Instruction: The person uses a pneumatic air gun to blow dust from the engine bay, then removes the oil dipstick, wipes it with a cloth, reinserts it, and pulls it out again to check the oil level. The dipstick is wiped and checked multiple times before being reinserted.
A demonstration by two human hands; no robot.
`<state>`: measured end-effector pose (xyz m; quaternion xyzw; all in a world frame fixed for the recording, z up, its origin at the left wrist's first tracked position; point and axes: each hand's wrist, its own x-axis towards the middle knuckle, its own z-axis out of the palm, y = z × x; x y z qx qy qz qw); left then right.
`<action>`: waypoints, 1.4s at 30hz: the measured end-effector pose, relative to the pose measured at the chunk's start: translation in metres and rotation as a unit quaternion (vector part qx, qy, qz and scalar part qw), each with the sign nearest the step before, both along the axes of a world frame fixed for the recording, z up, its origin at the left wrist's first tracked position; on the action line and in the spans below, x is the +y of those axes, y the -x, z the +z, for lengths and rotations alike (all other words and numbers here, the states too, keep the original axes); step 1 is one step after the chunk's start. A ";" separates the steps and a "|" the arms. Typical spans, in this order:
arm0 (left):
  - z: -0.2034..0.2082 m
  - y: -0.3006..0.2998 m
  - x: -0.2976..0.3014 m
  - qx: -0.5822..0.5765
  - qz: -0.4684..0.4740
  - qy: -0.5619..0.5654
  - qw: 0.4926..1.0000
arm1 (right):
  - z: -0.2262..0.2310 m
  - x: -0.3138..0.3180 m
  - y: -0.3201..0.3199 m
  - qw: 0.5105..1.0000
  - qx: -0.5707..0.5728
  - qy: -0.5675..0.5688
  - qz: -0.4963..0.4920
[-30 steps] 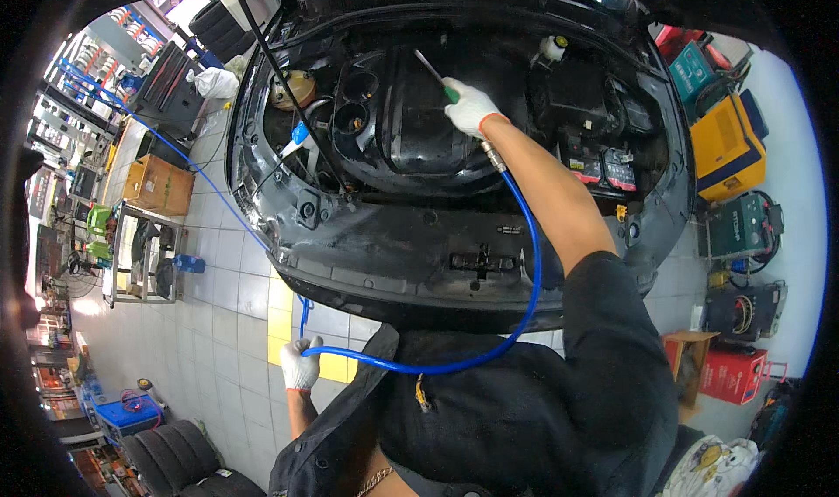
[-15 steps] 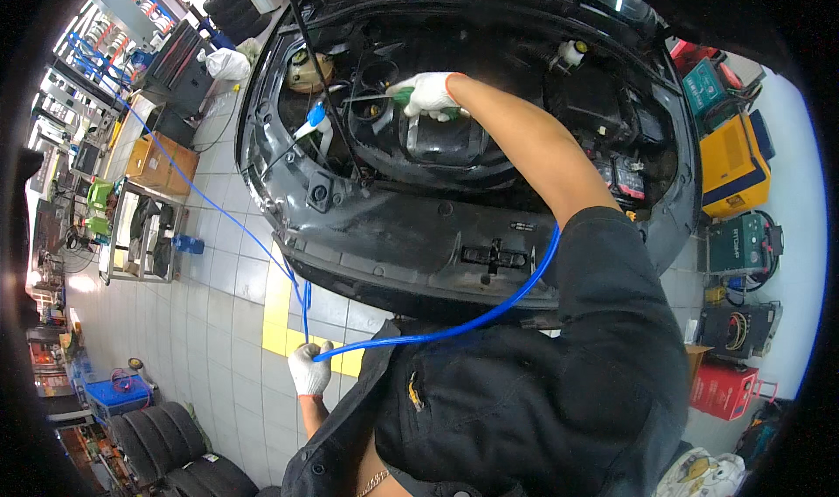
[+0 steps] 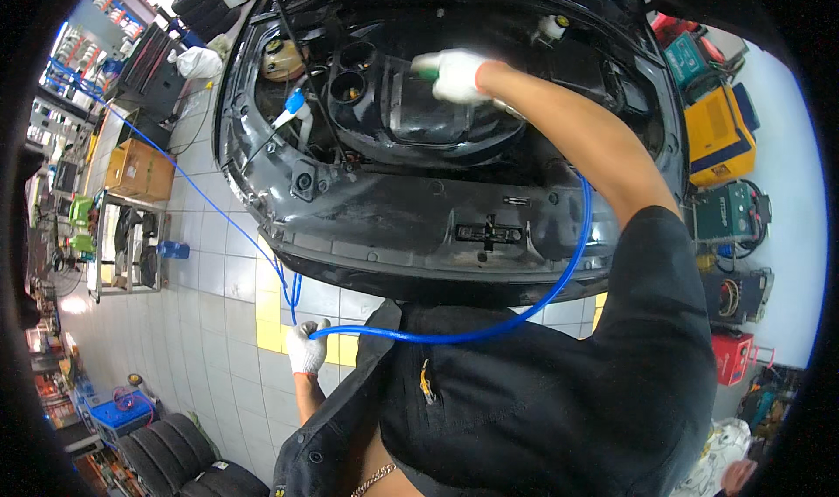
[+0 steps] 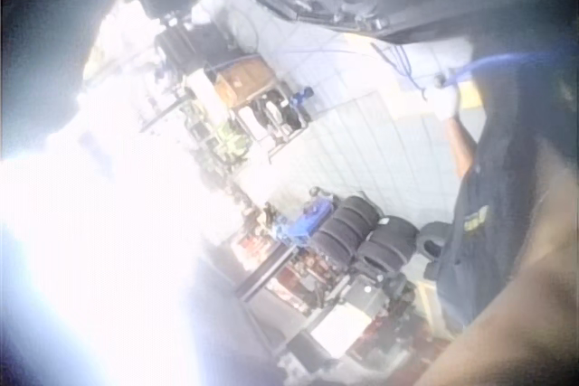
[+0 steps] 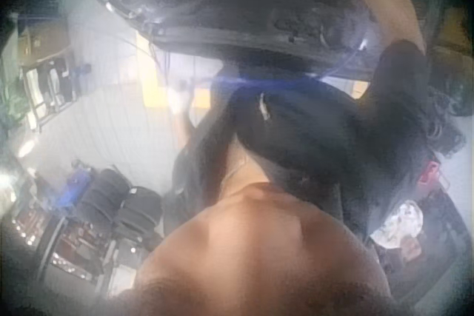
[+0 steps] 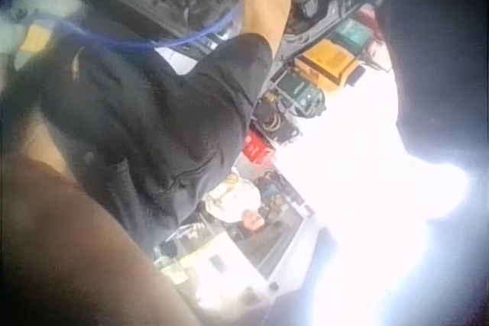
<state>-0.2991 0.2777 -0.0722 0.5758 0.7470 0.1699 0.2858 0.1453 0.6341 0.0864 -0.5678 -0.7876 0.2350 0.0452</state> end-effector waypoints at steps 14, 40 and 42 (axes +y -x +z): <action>-0.019 -0.016 0.080 -0.004 -0.146 0.047 0.988 | 0.019 -0.148 -0.070 0.956 0.069 0.274 -0.077; -0.015 0.014 0.136 0.025 -0.225 0.087 0.970 | -0.076 -0.077 -0.121 0.894 0.325 0.069 -0.300; -0.015 0.025 0.133 0.065 -0.279 -0.068 0.956 | -0.083 -0.040 -0.109 0.888 0.272 -0.104 -0.357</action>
